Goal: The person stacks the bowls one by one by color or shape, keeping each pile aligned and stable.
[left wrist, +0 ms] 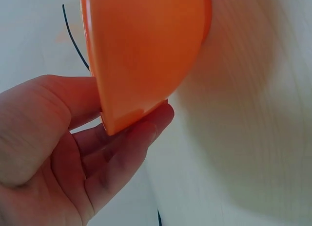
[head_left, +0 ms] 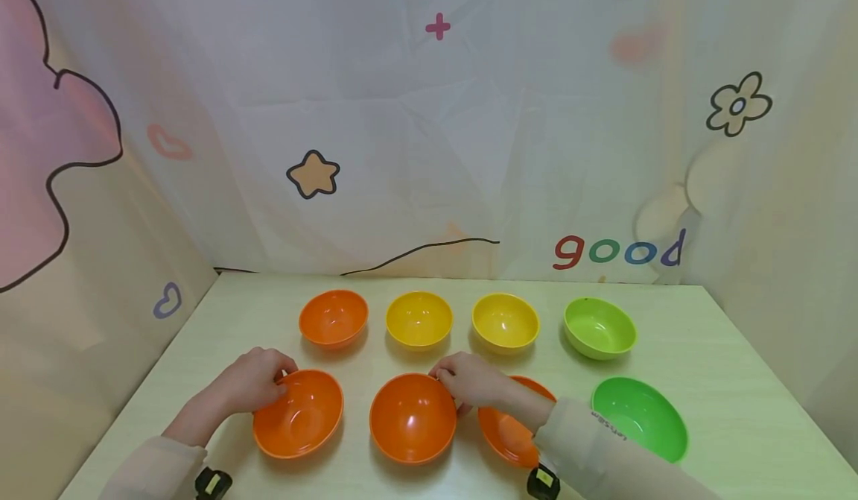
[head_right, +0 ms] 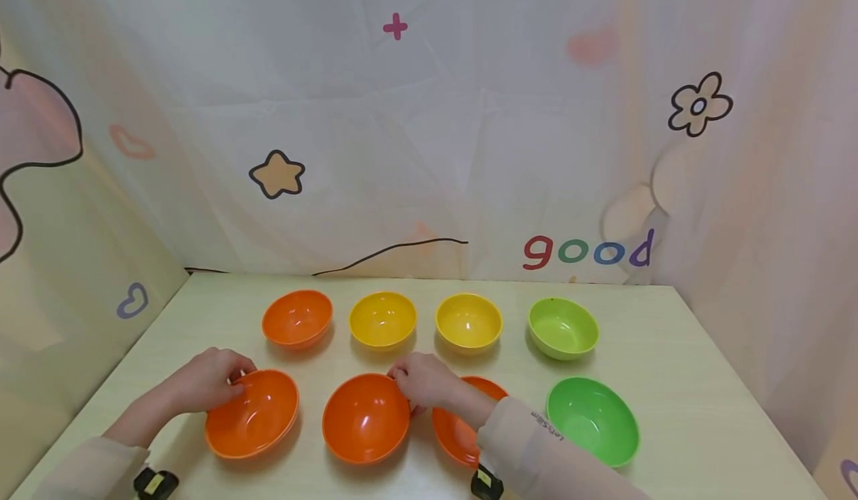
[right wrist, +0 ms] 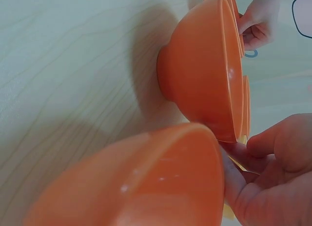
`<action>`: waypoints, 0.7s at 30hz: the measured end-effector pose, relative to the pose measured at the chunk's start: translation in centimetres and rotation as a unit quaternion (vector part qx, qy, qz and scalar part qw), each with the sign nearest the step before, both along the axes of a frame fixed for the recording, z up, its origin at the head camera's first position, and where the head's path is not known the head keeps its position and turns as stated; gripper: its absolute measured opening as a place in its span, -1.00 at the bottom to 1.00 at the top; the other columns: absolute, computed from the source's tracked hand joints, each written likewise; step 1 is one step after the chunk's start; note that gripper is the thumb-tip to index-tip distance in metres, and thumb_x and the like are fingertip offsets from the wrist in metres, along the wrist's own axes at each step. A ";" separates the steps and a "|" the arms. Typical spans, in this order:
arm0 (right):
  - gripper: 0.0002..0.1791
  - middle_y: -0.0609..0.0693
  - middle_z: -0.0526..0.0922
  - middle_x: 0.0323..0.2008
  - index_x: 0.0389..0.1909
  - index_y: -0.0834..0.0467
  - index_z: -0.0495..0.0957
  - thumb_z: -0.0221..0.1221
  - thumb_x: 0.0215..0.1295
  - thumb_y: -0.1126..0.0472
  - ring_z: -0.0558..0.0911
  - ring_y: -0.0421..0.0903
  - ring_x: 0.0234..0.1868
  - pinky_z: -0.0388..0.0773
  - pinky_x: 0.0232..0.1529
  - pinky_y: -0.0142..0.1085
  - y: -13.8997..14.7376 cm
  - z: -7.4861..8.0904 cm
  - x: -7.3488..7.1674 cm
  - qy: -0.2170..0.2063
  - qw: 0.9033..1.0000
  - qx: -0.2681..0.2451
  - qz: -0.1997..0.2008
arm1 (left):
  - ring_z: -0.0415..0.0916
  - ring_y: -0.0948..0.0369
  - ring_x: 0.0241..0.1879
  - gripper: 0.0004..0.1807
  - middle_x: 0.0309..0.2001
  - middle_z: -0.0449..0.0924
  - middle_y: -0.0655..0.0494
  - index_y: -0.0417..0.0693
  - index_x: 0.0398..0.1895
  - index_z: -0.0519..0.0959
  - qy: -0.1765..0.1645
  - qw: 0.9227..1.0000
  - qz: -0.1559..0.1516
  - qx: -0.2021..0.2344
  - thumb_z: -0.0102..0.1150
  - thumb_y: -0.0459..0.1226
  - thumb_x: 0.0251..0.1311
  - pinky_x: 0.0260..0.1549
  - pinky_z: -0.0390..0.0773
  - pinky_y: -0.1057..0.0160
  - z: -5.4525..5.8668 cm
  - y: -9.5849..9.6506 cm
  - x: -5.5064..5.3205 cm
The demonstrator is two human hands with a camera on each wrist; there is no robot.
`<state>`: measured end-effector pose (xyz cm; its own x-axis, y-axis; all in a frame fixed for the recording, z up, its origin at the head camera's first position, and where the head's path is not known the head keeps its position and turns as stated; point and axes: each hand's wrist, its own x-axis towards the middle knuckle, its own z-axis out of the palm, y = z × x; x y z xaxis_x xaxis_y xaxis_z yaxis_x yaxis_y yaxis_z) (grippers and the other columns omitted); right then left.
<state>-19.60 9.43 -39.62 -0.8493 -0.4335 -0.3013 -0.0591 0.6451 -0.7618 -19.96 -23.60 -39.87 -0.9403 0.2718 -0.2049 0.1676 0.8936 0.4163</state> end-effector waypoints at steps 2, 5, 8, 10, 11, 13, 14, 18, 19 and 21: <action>-0.73 0.01 0.59 -0.30 -0.10 0.23 0.56 -0.07 0.38 0.24 0.54 -0.13 -0.49 0.62 -0.52 -0.30 0.0 0.0 0.0 -0.002 1.000 -0.001 -0.001 | 0.34 0.20 -0.61 -0.79 -0.51 0.48 0.10 -0.13 -0.28 0.63 -0.003 1.000 0.002 0.001 0.17 -0.48 -0.01 -0.63 0.49 0.32 0.0 0.0 0.0; -0.73 0.01 0.59 -0.30 -0.10 0.22 0.56 -0.07 0.38 0.24 0.55 -0.13 -0.48 0.62 -0.52 -0.31 0.0 -0.1 0.0 -0.006 1.000 -0.001 -0.003 | 0.34 0.20 -0.62 -0.79 -0.52 0.47 0.09 -0.13 -0.29 0.63 -0.008 1.000 0.005 0.003 0.16 -0.49 -0.02 -0.64 0.50 0.32 0.0 0.0 0.0; -0.73 0.00 0.59 -0.31 -0.10 0.22 0.57 -0.06 0.38 0.23 0.55 -0.12 -0.49 0.62 -0.52 -0.30 0.0 -0.2 -0.1 -0.008 1.000 -0.001 -0.004 | 0.35 0.19 -0.63 -0.79 -0.53 0.46 0.08 -0.12 -0.30 0.63 -0.011 1.000 0.008 0.004 0.17 -0.50 -0.03 -0.66 0.50 0.32 0.0 0.0 0.0; -0.74 0.00 0.58 -0.31 -0.10 0.22 0.57 -0.06 0.38 0.23 0.54 -0.12 -0.49 0.62 -0.52 -0.30 0.0 -0.3 -0.1 -0.009 1.000 -0.001 -0.005 | 0.35 0.19 -0.64 -0.79 -0.53 0.45 0.08 -0.12 -0.31 0.63 -0.011 1.000 0.008 0.004 0.17 -0.50 -0.04 -0.67 0.50 0.33 0.0 0.0 0.0; -0.74 0.00 0.58 -0.32 -0.11 0.22 0.56 -0.06 0.38 0.23 0.54 -0.12 -0.50 0.62 -0.52 -0.30 0.0 -0.3 -0.1 -0.009 1.000 -0.001 -0.005 | 0.35 0.19 -0.64 -0.79 -0.53 0.45 0.08 -0.12 -0.31 0.63 -0.013 1.000 0.009 0.004 0.18 -0.50 -0.04 -0.67 0.50 0.33 0.1 0.0 0.0; -0.74 0.00 0.57 -0.32 -0.11 0.22 0.56 -0.06 0.38 0.24 0.53 -0.12 -0.49 0.62 -0.52 -0.30 0.0 -0.4 -0.1 -0.010 1.000 -0.001 -0.005 | 0.36 0.19 -0.65 -0.79 -0.53 0.45 0.08 -0.11 -0.32 0.62 -0.015 1.000 0.010 0.003 0.18 -0.51 -0.04 -0.68 0.50 0.34 0.1 0.0 0.1; -0.74 0.00 0.57 -0.33 -0.11 0.22 0.56 -0.06 0.38 0.24 0.53 -0.12 -0.49 0.62 -0.52 -0.30 0.0 -0.4 -0.1 -0.010 1.000 -0.001 -0.006 | 0.36 0.19 -0.65 -0.79 -0.54 0.45 0.08 -0.11 -0.32 0.62 -0.015 1.000 0.011 0.003 0.18 -0.51 -0.04 -0.69 0.50 0.34 0.2 0.0 0.1; -0.75 0.00 0.57 -0.32 -0.11 0.23 0.56 -0.06 0.38 0.26 0.52 -0.11 -0.49 0.62 -0.51 -0.30 0.0 -0.3 0.0 -0.013 1.000 -0.002 -0.007 | 0.36 0.20 -0.67 -0.79 -0.54 0.45 0.07 -0.11 -0.33 0.61 -0.015 1.000 0.012 0.003 0.18 -0.52 -0.05 -0.70 0.51 0.35 0.3 0.1 0.2; -0.75 0.01 0.56 -0.32 -0.11 0.23 0.55 -0.06 0.37 0.26 0.52 -0.11 -0.49 0.62 -0.51 -0.29 0.0 -0.3 0.0 -0.014 1.000 -0.003 -0.008 | 0.36 0.20 -0.68 -0.79 -0.54 0.44 0.07 -0.11 -0.34 0.61 -0.014 1.000 0.013 0.002 0.18 -0.52 -0.05 -0.70 0.51 0.35 0.4 0.1 0.3; -0.75 0.01 0.56 -0.31 -0.11 0.23 0.55 -0.06 0.37 0.27 0.51 -0.11 -0.50 0.62 -0.51 -0.29 -0.1 -0.2 0.0 -0.016 1.000 -0.003 -0.009 | 0.36 0.20 -0.68 -0.79 -0.54 0.44 0.07 -0.10 -0.34 0.61 -0.014 1.000 0.013 0.003 0.18 -0.53 -0.05 -0.71 0.51 0.35 0.4 0.1 0.3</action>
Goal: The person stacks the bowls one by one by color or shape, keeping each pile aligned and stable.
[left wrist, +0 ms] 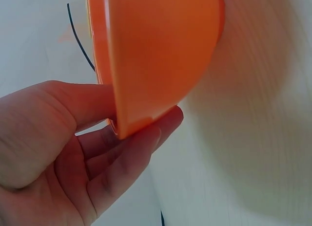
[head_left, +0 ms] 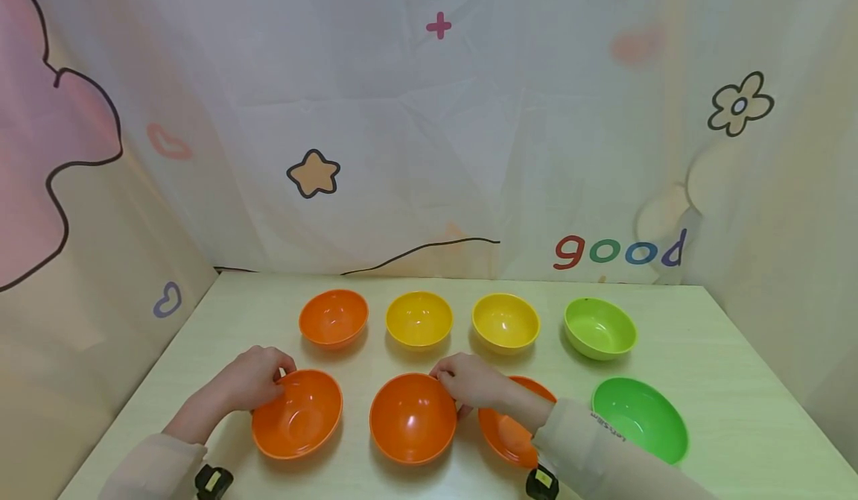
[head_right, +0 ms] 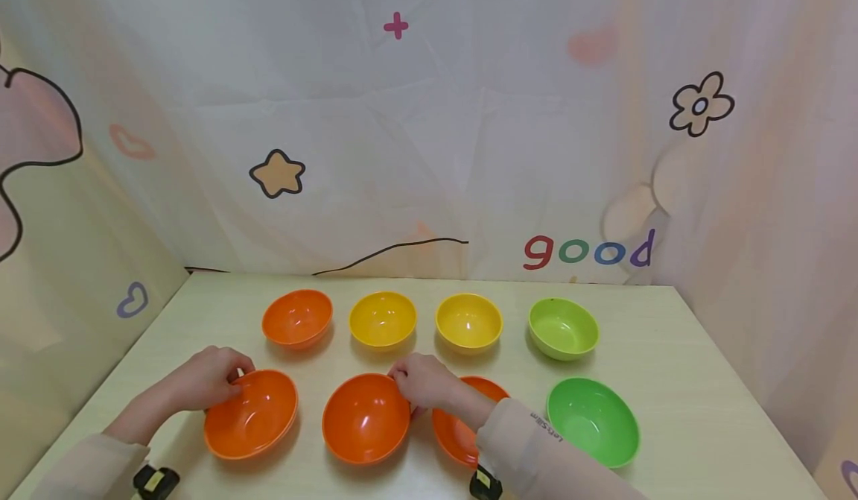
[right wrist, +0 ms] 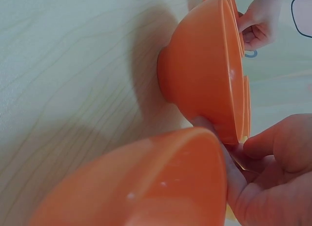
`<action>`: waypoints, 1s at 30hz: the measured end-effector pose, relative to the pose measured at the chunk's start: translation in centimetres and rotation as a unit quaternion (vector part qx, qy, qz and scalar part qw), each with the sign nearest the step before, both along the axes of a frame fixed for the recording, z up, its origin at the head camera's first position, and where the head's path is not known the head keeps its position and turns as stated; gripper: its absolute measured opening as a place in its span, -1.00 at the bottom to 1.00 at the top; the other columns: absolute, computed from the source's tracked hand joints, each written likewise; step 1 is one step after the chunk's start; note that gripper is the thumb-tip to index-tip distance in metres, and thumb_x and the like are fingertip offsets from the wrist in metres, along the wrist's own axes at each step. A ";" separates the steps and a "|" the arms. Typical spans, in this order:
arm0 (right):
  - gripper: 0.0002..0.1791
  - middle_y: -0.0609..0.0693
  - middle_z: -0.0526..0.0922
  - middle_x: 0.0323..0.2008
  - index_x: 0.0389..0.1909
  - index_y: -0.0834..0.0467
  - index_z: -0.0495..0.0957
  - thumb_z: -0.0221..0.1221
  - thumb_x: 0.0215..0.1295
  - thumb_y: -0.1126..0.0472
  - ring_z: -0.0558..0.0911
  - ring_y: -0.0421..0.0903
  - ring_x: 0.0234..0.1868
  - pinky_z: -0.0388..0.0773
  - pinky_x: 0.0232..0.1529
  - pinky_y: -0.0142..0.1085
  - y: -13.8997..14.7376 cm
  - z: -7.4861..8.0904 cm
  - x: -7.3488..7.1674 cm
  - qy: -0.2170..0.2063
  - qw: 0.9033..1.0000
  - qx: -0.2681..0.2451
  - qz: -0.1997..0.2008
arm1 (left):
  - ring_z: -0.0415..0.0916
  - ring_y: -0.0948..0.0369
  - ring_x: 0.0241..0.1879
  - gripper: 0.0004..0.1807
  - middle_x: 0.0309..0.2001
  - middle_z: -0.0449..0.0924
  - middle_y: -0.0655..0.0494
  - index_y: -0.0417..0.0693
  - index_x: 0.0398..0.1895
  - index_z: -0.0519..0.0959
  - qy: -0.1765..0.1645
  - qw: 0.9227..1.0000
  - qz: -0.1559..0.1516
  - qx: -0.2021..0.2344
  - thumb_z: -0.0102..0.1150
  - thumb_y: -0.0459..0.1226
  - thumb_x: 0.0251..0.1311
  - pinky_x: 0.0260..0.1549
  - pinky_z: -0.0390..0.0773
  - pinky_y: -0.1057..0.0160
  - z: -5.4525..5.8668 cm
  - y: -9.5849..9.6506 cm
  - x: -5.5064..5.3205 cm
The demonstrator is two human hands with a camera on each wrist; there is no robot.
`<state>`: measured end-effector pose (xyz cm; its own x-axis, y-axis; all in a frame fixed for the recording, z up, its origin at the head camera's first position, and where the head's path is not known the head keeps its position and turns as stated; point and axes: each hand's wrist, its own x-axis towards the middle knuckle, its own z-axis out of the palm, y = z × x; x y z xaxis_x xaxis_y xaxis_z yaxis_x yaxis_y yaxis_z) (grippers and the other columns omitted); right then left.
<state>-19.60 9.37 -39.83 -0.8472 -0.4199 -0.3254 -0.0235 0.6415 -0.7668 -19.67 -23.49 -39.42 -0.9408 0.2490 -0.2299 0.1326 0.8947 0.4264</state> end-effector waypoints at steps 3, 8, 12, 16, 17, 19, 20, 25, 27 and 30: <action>-0.76 0.01 0.56 -0.30 -0.11 0.23 0.55 -0.06 0.36 0.28 0.52 -0.11 -0.49 0.62 -0.51 -0.29 0.0 0.1 0.1 -0.002 1.000 0.000 -0.001 | 0.36 0.20 -0.68 -0.78 -0.55 0.44 0.07 -0.10 -0.36 0.61 -0.001 1.000 0.000 0.000 0.17 -0.53 -0.06 -0.70 0.51 0.35 0.1 0.0 0.0; -0.76 0.02 0.56 -0.29 -0.11 0.23 0.55 -0.05 0.36 0.29 0.52 -0.11 -0.48 0.62 -0.51 -0.28 -0.1 0.2 0.1 0.001 1.000 -0.003 0.001 | 0.36 0.19 -0.67 -0.78 -0.54 0.45 0.07 -0.10 -0.35 0.61 -0.006 1.000 -0.002 0.000 0.16 -0.53 -0.05 -0.69 0.51 0.35 0.3 0.0 0.0; -0.76 0.02 0.56 -0.29 -0.11 0.23 0.55 -0.05 0.36 0.29 0.52 -0.11 -0.49 0.62 -0.51 -0.27 0.0 0.2 0.1 0.002 1.000 -0.005 0.002 | 0.37 0.19 -0.66 -0.77 -0.53 0.46 0.06 -0.10 -0.34 0.61 -0.008 1.000 -0.007 0.001 0.16 -0.54 -0.05 -0.67 0.52 0.35 0.5 0.0 -0.1; -0.76 0.03 0.56 -0.29 -0.11 0.24 0.55 -0.06 0.36 0.30 0.53 -0.11 -0.49 0.63 -0.51 -0.26 0.0 0.1 0.1 0.001 1.000 -0.006 0.003 | 0.37 0.19 -0.64 -0.76 -0.51 0.47 0.05 -0.12 -0.29 0.62 -0.011 1.000 -0.010 -0.002 0.16 -0.54 -0.03 -0.65 0.53 0.35 0.8 0.0 -0.1; -0.76 0.03 0.56 -0.28 -0.11 0.24 0.55 -0.06 0.36 0.30 0.53 -0.11 -0.49 0.63 -0.51 -0.26 0.0 0.1 0.1 0.001 1.000 -0.006 0.002 | 0.37 0.19 -0.63 -0.76 -0.50 0.47 0.05 -0.13 -0.29 0.62 -0.011 1.000 -0.011 -0.001 0.16 -0.54 -0.03 -0.64 0.53 0.34 1.0 0.1 -0.2; -0.75 0.03 0.56 -0.28 -0.10 0.24 0.55 -0.06 0.35 0.30 0.53 -0.11 -0.49 0.63 -0.51 -0.26 0.0 0.1 0.0 0.001 1.000 -0.005 0.001 | 0.37 0.19 -0.62 -0.75 -0.49 0.48 0.05 -0.14 -0.27 0.62 -0.007 1.000 -0.017 -0.001 0.16 -0.54 -0.03 -0.63 0.54 0.34 1.3 0.2 -0.3; -0.75 0.03 0.56 -0.27 -0.10 0.24 0.55 -0.06 0.35 0.30 0.53 -0.11 -0.50 0.63 -0.52 -0.26 0.0 0.1 0.0 0.000 1.000 -0.004 0.000 | 0.37 0.19 -0.62 -0.75 -0.49 0.49 0.05 -0.15 -0.26 0.62 -0.006 1.000 -0.020 -0.001 0.16 -0.54 -0.03 -0.63 0.54 0.34 1.5 0.3 -0.3; -0.75 0.03 0.56 -0.26 -0.09 0.24 0.55 -0.06 0.35 0.31 0.52 -0.11 -0.50 0.63 -0.52 -0.26 0.0 0.1 0.0 0.001 1.000 -0.002 0.000 | 0.38 0.21 -0.62 -0.76 -0.49 0.50 0.06 -0.14 -0.28 0.63 0.006 1.000 -0.030 -0.004 0.17 -0.53 -0.03 -0.64 0.54 0.36 2.3 0.8 -0.6; -0.75 0.04 0.56 -0.26 -0.10 0.24 0.55 -0.06 0.34 0.32 0.52 -0.11 -0.50 0.63 -0.52 -0.26 -0.1 0.1 0.1 0.001 1.000 -0.003 0.000 | 0.38 0.21 -0.63 -0.78 -0.50 0.50 0.08 -0.13 -0.30 0.64 0.011 0.999 -0.037 -0.008 0.17 -0.53 -0.03 -0.64 0.53 0.37 2.6 1.0 -0.7; -0.75 0.04 0.56 -0.25 -0.10 0.24 0.55 -0.06 0.34 0.32 0.53 -0.11 -0.50 0.62 -0.53 -0.27 -0.1 0.1 0.1 0.002 1.000 -0.003 0.001 | 0.37 0.22 -0.63 -0.78 -0.52 0.49 0.10 -0.12 -0.33 0.65 0.020 0.998 -0.051 -0.009 0.17 -0.53 -0.03 -0.63 0.52 0.38 2.9 1.3 -0.8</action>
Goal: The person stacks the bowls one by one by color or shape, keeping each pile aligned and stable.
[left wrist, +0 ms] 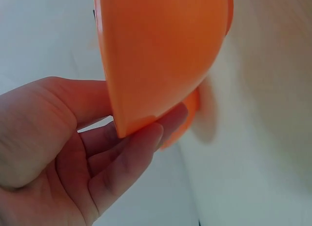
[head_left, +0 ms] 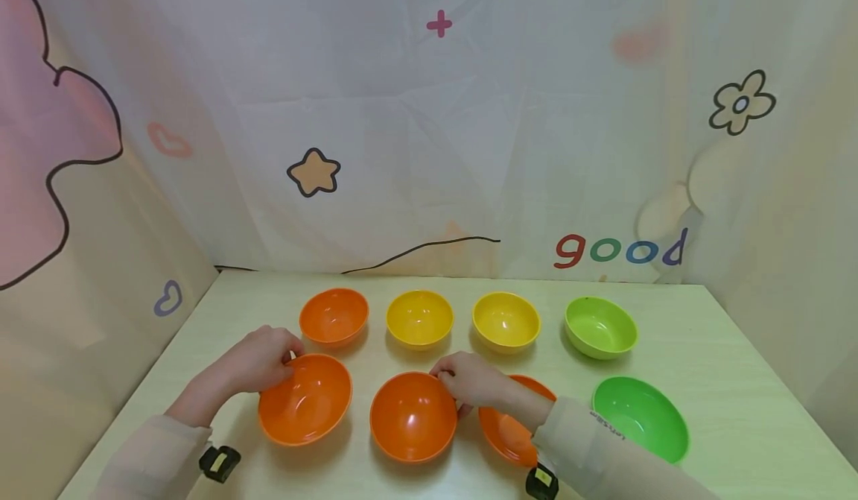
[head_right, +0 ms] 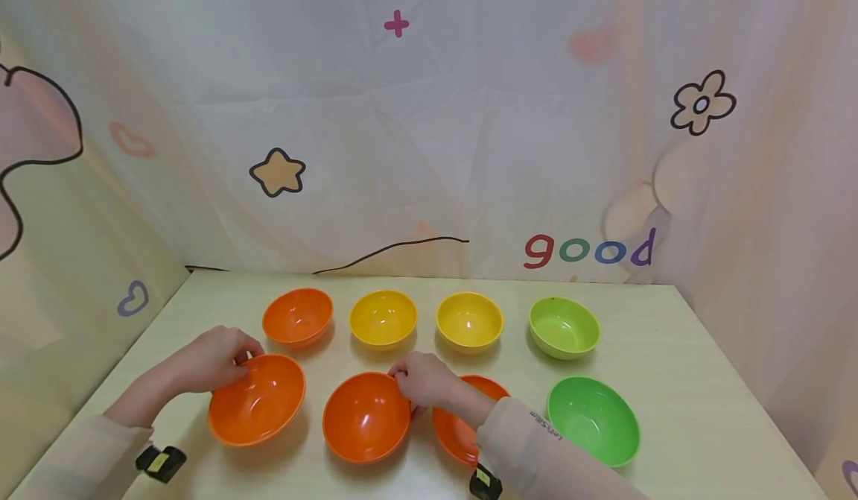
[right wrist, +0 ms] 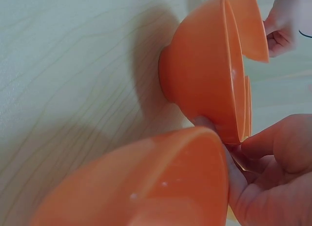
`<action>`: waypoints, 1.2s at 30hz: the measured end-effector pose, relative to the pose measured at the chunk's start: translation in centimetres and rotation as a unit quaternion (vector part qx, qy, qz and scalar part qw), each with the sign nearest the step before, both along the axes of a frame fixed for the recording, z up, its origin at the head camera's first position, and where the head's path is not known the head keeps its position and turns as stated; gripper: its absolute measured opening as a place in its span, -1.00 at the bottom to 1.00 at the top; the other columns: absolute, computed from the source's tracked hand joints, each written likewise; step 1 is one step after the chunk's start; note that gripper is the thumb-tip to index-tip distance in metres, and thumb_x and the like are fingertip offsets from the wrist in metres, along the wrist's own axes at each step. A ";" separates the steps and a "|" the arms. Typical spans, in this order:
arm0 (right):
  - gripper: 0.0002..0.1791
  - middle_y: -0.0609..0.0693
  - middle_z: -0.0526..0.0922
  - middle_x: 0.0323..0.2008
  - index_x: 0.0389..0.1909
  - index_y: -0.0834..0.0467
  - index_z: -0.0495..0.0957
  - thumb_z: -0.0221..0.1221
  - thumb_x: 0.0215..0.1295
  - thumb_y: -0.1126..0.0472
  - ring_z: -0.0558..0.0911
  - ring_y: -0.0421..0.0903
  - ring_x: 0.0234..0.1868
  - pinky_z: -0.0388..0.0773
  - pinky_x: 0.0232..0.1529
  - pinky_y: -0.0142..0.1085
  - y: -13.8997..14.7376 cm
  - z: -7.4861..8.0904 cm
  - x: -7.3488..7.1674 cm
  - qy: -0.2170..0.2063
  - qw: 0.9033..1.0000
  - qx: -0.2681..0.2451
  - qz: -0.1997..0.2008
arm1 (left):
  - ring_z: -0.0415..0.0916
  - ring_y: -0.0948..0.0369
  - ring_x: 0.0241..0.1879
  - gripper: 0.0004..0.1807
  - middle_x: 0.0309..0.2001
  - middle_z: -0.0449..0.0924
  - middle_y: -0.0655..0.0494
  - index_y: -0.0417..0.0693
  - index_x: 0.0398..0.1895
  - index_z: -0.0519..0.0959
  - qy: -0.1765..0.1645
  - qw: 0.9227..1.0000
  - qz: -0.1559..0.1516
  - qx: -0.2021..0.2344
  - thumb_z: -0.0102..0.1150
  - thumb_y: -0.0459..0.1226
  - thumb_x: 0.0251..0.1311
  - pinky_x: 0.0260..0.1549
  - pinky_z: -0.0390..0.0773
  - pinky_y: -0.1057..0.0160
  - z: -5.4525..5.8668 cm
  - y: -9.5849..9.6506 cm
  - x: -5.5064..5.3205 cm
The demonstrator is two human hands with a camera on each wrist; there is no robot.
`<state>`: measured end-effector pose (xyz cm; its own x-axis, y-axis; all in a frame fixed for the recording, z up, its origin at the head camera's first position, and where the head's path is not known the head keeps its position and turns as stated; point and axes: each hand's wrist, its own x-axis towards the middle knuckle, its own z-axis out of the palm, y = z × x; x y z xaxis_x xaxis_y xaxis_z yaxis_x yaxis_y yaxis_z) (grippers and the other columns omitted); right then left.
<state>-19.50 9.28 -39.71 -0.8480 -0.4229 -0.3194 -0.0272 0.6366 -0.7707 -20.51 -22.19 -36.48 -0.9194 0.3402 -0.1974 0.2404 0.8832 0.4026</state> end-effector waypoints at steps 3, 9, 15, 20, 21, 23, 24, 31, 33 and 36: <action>-0.75 0.04 0.56 -0.25 -0.10 0.24 0.55 -0.06 0.34 0.32 0.53 -0.11 -0.49 0.62 -0.53 -0.28 0.0 -0.1 0.0 0.000 1.000 0.001 0.000 | 0.35 0.23 -0.63 -0.78 -0.54 0.48 0.11 -0.12 -0.34 0.66 0.015 1.000 -0.017 0.001 0.16 -0.53 -0.03 -0.64 0.50 0.38 0.4 0.4 -0.2; -0.75 0.02 0.56 -0.27 -0.10 0.23 0.56 -0.06 0.34 0.32 0.52 -0.11 -0.49 0.62 -0.54 -0.29 0.1 -0.2 -0.2 -0.001 1.000 0.001 0.001 | 0.34 0.25 -0.63 -0.80 -0.54 0.49 0.12 -0.18 -0.33 0.66 0.043 0.998 -0.044 0.000 0.18 -0.52 -0.03 -0.64 0.49 0.41 1.4 1.3 -0.4; -0.74 0.03 0.57 -0.26 -0.09 0.23 0.56 -0.06 0.34 0.32 0.52 -0.10 -0.49 0.62 -0.53 -0.28 0.1 -0.2 -0.2 -0.001 1.000 0.002 0.002 | 0.34 0.27 -0.64 -0.81 -0.56 0.50 0.13 -0.17 -0.33 0.66 0.056 0.997 -0.061 0.006 0.16 -0.51 -0.01 -0.65 0.47 0.42 2.3 2.6 -0.6; -0.74 0.03 0.57 -0.26 -0.09 0.23 0.55 -0.06 0.33 0.32 0.52 -0.11 -0.48 0.62 -0.53 -0.26 0.1 -0.1 -0.1 -0.001 1.000 0.000 0.002 | 0.33 0.27 -0.67 -0.80 -0.58 0.49 0.13 -0.18 -0.32 0.66 0.054 0.996 -0.073 0.020 0.14 -0.52 -0.01 -0.67 0.46 0.41 3.0 3.7 -0.6; -0.74 0.03 0.56 -0.26 -0.09 0.24 0.55 -0.06 0.33 0.32 0.52 -0.11 -0.49 0.62 -0.53 -0.26 0.1 -0.1 -0.1 0.000 1.000 -0.001 0.002 | 0.33 0.28 -0.68 -0.80 -0.59 0.48 0.14 -0.17 -0.33 0.66 0.053 0.996 -0.074 0.022 0.14 -0.51 -0.01 -0.68 0.45 0.41 3.1 3.9 -0.6; -0.74 0.03 0.56 -0.27 -0.09 0.24 0.55 -0.06 0.33 0.33 0.51 -0.11 -0.50 0.62 -0.53 -0.25 0.0 -0.1 -0.1 -0.001 1.000 -0.002 0.002 | 0.31 0.28 -0.69 -0.81 -0.62 0.45 0.14 -0.15 -0.34 0.65 0.052 0.995 -0.078 0.026 0.13 -0.51 -0.01 -0.68 0.43 0.40 3.3 4.3 -0.6; -0.74 0.03 0.56 -0.27 -0.09 0.24 0.55 -0.06 0.33 0.33 0.51 -0.11 -0.50 0.62 -0.53 -0.25 0.0 -0.1 -0.1 -0.001 1.000 -0.003 0.002 | 0.30 0.29 -0.70 -0.80 -0.62 0.45 0.15 -0.15 -0.34 0.66 0.054 0.995 -0.079 0.028 0.14 -0.51 -0.01 -0.68 0.43 0.41 3.3 4.4 -0.7; -0.74 0.06 0.55 -0.21 -0.09 0.25 0.55 -0.06 0.33 0.33 0.52 -0.10 -0.47 0.63 -0.54 -0.24 0.1 -0.1 -0.2 -0.003 1.000 -0.005 0.002 | 0.29 0.30 -0.72 -0.81 -0.63 0.44 0.17 -0.16 -0.33 0.66 0.060 0.993 -0.092 0.045 0.15 -0.50 -0.01 -0.68 0.43 0.42 3.2 5.6 -0.7; -0.74 0.07 0.54 -0.20 -0.09 0.26 0.54 -0.06 0.32 0.34 0.52 -0.10 -0.46 0.63 -0.53 -0.23 0.1 0.0 -0.2 -0.007 1.000 -0.008 0.000 | 0.27 0.31 -0.72 -0.82 -0.65 0.40 0.19 -0.15 -0.36 0.66 0.063 0.992 -0.096 0.047 0.15 -0.50 -0.01 -0.69 0.40 0.43 3.1 6.0 -0.6; -0.74 0.06 0.54 -0.21 -0.08 0.26 0.53 -0.06 0.32 0.35 0.53 -0.10 -0.44 0.63 -0.52 -0.22 0.1 0.0 -0.3 -0.011 1.000 -0.009 -0.002 | 0.21 0.32 -0.73 -0.84 -0.70 0.28 0.21 -0.10 -0.47 0.62 0.069 0.991 -0.105 0.048 0.14 -0.51 -0.02 -0.71 0.30 0.46 2.8 6.5 -0.6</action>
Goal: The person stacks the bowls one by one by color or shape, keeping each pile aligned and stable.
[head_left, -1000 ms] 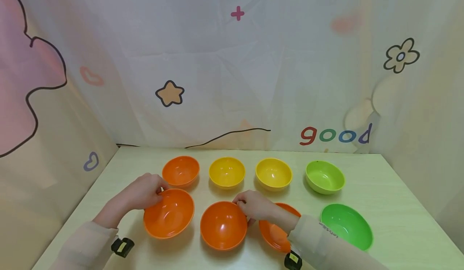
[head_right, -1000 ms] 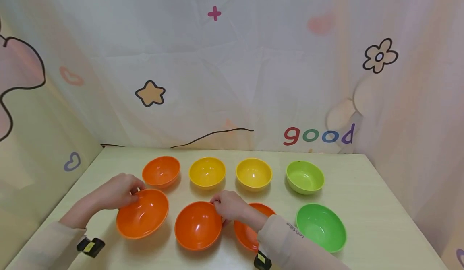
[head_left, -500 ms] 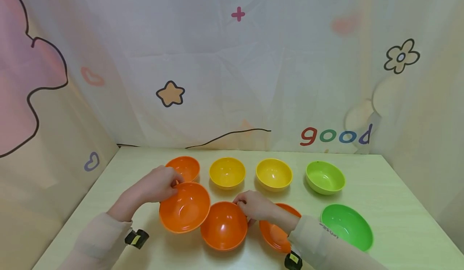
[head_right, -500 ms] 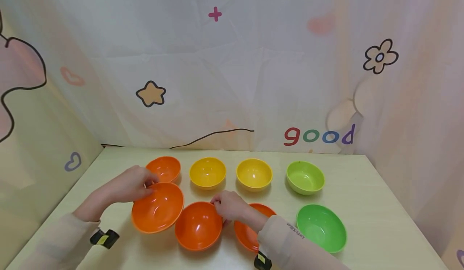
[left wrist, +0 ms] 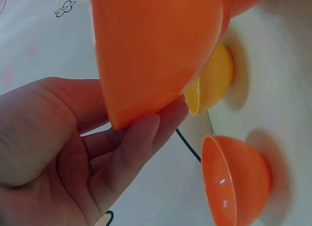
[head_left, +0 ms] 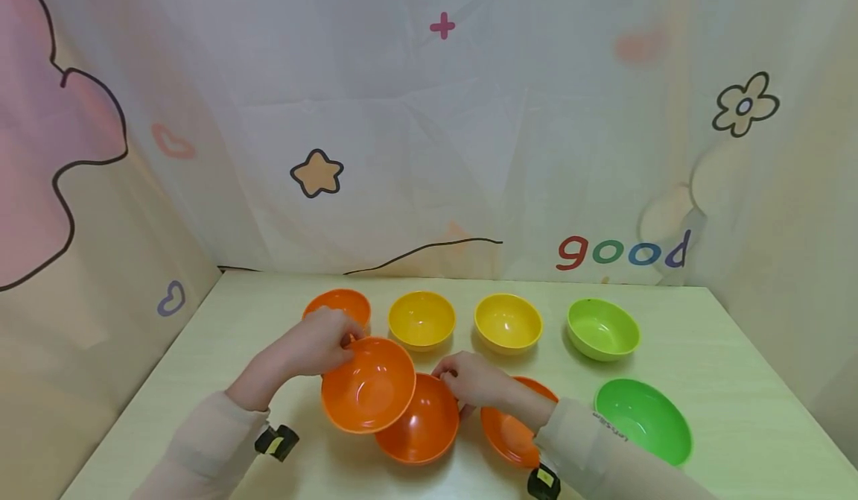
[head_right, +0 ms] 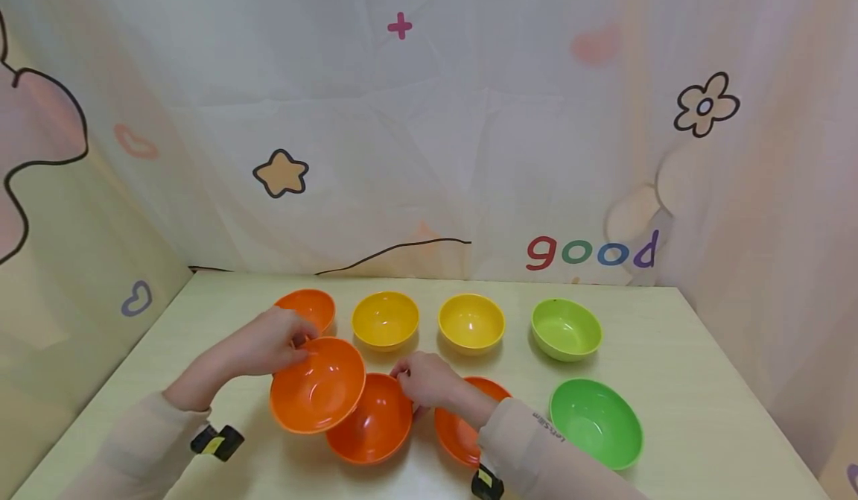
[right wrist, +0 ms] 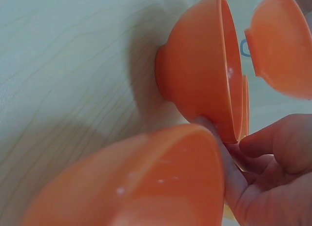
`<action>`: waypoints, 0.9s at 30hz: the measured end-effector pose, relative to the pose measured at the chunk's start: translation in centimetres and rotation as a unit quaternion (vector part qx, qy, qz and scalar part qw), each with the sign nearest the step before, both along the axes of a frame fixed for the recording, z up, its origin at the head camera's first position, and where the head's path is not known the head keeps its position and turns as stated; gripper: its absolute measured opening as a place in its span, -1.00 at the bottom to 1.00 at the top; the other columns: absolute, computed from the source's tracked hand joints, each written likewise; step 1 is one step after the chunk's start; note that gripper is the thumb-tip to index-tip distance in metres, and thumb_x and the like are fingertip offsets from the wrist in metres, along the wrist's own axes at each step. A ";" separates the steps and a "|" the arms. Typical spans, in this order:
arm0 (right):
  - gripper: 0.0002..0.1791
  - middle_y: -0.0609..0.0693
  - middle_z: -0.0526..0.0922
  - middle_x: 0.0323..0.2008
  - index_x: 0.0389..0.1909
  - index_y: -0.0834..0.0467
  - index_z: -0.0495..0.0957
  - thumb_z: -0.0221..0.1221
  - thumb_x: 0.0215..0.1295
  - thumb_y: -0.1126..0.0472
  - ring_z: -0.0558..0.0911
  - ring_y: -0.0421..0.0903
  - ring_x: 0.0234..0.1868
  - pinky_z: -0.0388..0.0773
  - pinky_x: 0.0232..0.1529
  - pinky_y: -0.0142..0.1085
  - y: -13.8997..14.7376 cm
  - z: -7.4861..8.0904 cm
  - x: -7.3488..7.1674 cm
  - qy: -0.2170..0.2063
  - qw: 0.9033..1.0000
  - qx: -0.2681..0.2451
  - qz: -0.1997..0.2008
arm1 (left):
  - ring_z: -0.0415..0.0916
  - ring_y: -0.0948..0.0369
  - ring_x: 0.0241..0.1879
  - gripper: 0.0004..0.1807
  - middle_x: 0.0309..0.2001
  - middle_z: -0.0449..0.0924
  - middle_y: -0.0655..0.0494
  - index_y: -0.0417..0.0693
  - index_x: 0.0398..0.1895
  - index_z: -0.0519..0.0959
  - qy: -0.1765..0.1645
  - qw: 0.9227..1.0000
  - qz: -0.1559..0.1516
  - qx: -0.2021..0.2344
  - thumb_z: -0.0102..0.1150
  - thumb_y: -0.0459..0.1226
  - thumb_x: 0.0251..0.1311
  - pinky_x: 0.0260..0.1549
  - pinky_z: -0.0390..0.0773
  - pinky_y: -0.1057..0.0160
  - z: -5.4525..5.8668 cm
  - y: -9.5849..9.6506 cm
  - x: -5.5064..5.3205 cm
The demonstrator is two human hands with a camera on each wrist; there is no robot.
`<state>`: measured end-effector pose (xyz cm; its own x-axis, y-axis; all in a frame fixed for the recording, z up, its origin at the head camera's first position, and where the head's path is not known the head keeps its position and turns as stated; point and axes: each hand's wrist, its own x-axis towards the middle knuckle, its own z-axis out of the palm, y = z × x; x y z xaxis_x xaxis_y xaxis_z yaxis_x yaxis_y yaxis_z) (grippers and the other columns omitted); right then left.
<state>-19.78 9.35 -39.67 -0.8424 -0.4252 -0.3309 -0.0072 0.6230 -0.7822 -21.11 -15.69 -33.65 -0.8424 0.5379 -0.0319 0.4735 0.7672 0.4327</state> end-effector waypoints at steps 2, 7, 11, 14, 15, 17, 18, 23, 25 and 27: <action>-0.74 0.05 0.55 -0.24 -0.08 0.26 0.53 -0.06 0.32 0.35 0.54 -0.10 -0.43 0.63 -0.52 -0.22 0.0 0.0 0.0 -0.003 1.000 0.002 0.000 | 0.20 0.31 -0.71 -0.83 -0.70 0.29 0.21 -0.08 -0.49 0.61 0.006 1.000 -0.005 0.001 0.13 -0.51 -0.02 -0.70 0.28 0.46 -0.1 0.4 0.0; -0.75 0.03 0.54 -0.33 -0.09 0.26 0.54 -0.07 0.33 0.35 0.55 -0.11 -0.43 0.63 -0.52 -0.23 0.0 -0.1 -0.2 -0.005 1.000 0.008 0.001 | 0.34 0.28 -0.63 -0.80 -0.54 0.52 0.17 -0.10 -0.35 0.67 0.001 1.000 0.003 0.006 0.16 -0.51 -0.02 -0.64 0.45 0.42 -0.6 1.4 0.0; -0.75 0.02 0.48 -0.43 -0.09 0.28 0.53 -0.07 0.33 0.36 0.54 -0.12 -0.47 0.63 -0.53 -0.24 0.0 -0.2 -0.2 -0.001 1.000 0.005 0.003 | 0.37 0.26 -0.62 -0.79 -0.52 0.54 0.15 -0.10 -0.32 0.67 -0.008 1.000 0.012 0.003 0.17 -0.49 -0.01 -0.63 0.49 0.39 -0.8 2.1 0.0; -0.76 0.02 0.46 -0.47 -0.10 0.28 0.54 -0.06 0.32 0.36 0.53 -0.12 -0.48 0.63 -0.53 -0.24 0.0 -0.1 -0.1 0.001 1.000 0.005 0.003 | 0.37 0.26 -0.64 -0.80 -0.54 0.52 0.17 -0.09 -0.33 0.67 -0.007 1.000 0.012 -0.002 0.17 -0.49 -0.01 -0.64 0.47 0.38 -1.1 2.4 0.1; -0.76 0.02 0.46 -0.47 -0.11 0.28 0.54 -0.06 0.32 0.36 0.53 -0.12 -0.47 0.63 -0.53 -0.24 0.0 -0.1 -0.1 0.001 1.000 0.005 0.004 | 0.36 0.26 -0.64 -0.80 -0.56 0.51 0.17 -0.09 -0.35 0.66 -0.005 1.000 0.010 -0.003 0.17 -0.49 -0.01 -0.65 0.46 0.38 -1.2 2.5 0.1; -0.77 0.03 0.48 -0.45 -0.13 0.27 0.55 -0.05 0.33 0.36 0.53 -0.12 -0.46 0.63 -0.53 -0.24 0.1 0.0 -0.1 0.002 1.000 0.005 0.004 | 0.34 0.27 -0.65 -0.81 -0.58 0.49 0.19 -0.08 -0.37 0.66 -0.001 1.000 0.003 -0.005 0.16 -0.49 -0.02 -0.66 0.43 0.39 -1.3 2.7 0.1; -0.77 0.03 0.48 -0.44 -0.13 0.27 0.55 -0.05 0.33 0.35 0.53 -0.12 -0.45 0.63 -0.53 -0.24 0.1 0.0 -0.1 0.002 1.000 0.005 0.004 | 0.34 0.27 -0.65 -0.81 -0.59 0.48 0.19 -0.08 -0.38 0.66 -0.002 1.000 0.002 -0.004 0.16 -0.49 -0.02 -0.66 0.42 0.39 -1.4 2.8 0.2; -0.79 0.02 0.51 -0.39 -0.16 0.25 0.56 -0.03 0.34 0.32 0.55 -0.12 -0.43 0.63 -0.53 -0.25 0.1 0.1 -0.1 0.003 1.000 0.006 0.005 | 0.32 0.26 -0.64 -0.80 -0.58 0.48 0.19 -0.10 -0.35 0.67 -0.013 1.000 -0.004 -0.001 0.15 -0.50 -0.01 -0.66 0.41 0.39 -1.6 3.3 0.2; -0.79 0.02 0.52 -0.40 -0.16 0.25 0.56 -0.03 0.35 0.31 0.55 -0.12 -0.43 0.63 -0.52 -0.25 0.2 0.0 -0.1 0.003 1.000 0.006 0.006 | 0.32 0.26 -0.64 -0.80 -0.58 0.47 0.18 -0.10 -0.35 0.67 -0.018 1.000 -0.005 0.001 0.15 -0.50 -0.01 -0.66 0.41 0.39 -1.7 3.4 0.2; -0.79 0.02 0.53 -0.42 -0.16 0.24 0.57 -0.02 0.35 0.31 0.55 -0.12 -0.44 0.63 -0.52 -0.25 0.2 0.0 -0.2 0.002 1.000 0.005 0.006 | 0.33 0.26 -0.64 -0.79 -0.57 0.48 0.18 -0.10 -0.34 0.67 -0.022 1.000 -0.007 0.004 0.15 -0.49 -0.01 -0.66 0.42 0.39 -1.9 3.6 0.2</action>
